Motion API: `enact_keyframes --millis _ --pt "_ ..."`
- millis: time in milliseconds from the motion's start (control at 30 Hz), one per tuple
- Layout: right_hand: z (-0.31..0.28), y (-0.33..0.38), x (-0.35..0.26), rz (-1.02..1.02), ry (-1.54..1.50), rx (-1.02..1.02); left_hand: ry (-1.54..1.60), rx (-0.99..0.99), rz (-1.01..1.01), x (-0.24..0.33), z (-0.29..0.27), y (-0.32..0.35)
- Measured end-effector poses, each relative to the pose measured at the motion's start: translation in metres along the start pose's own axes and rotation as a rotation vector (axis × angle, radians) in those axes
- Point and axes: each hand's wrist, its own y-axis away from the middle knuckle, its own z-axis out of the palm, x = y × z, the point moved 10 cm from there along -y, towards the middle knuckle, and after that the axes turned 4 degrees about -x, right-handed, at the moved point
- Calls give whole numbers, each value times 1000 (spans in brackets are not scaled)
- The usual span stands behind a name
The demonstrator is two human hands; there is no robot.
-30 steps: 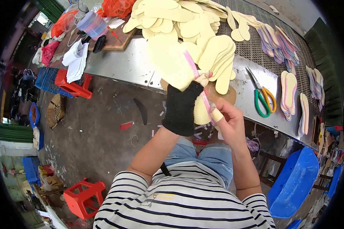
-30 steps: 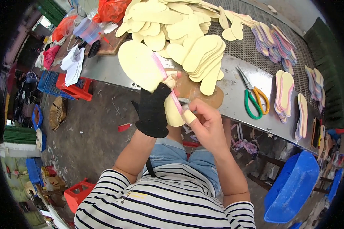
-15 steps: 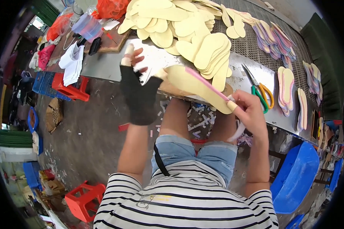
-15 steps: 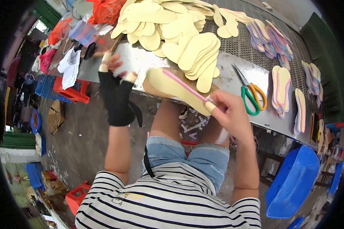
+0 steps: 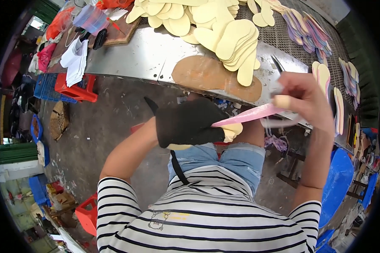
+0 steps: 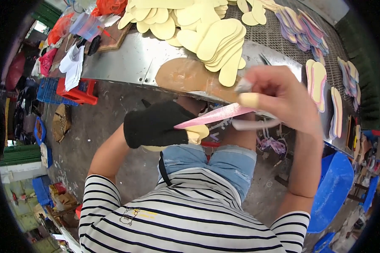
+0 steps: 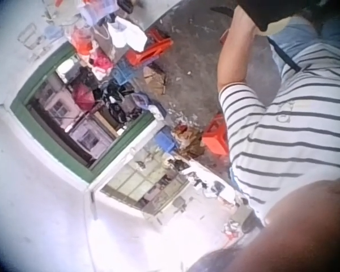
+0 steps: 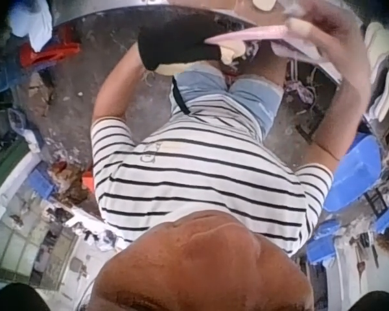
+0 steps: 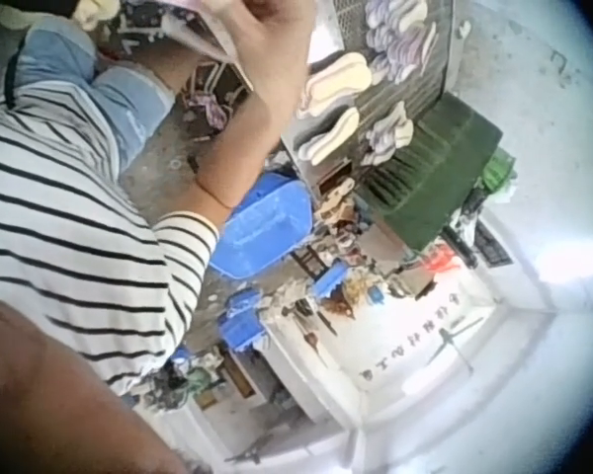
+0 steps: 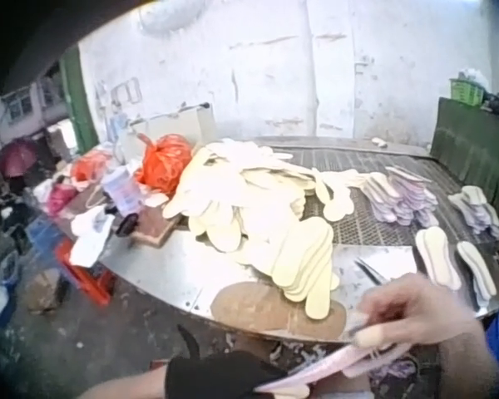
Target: Applying decorative or structural colored trim to shoe insoles or outsoles and cutting to length.
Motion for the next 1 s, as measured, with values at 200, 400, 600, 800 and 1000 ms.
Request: enact_keyframes --millis 200,400,600,800,1000 --pt "-8 32 -8 2 -33 243 267 241 -14 19 -27 23" --pt "21 51 10 -72 -213 553 310 447 -68 27 -44 33" --pt "50 45 6 -332 -32 662 373 773 -65 23 -44 40" --pt "66 33 7 -342 -104 683 456 981 -133 22 -51 42" --pt "64 17 9 -279 -105 565 330 1023 13 13 -56 26"
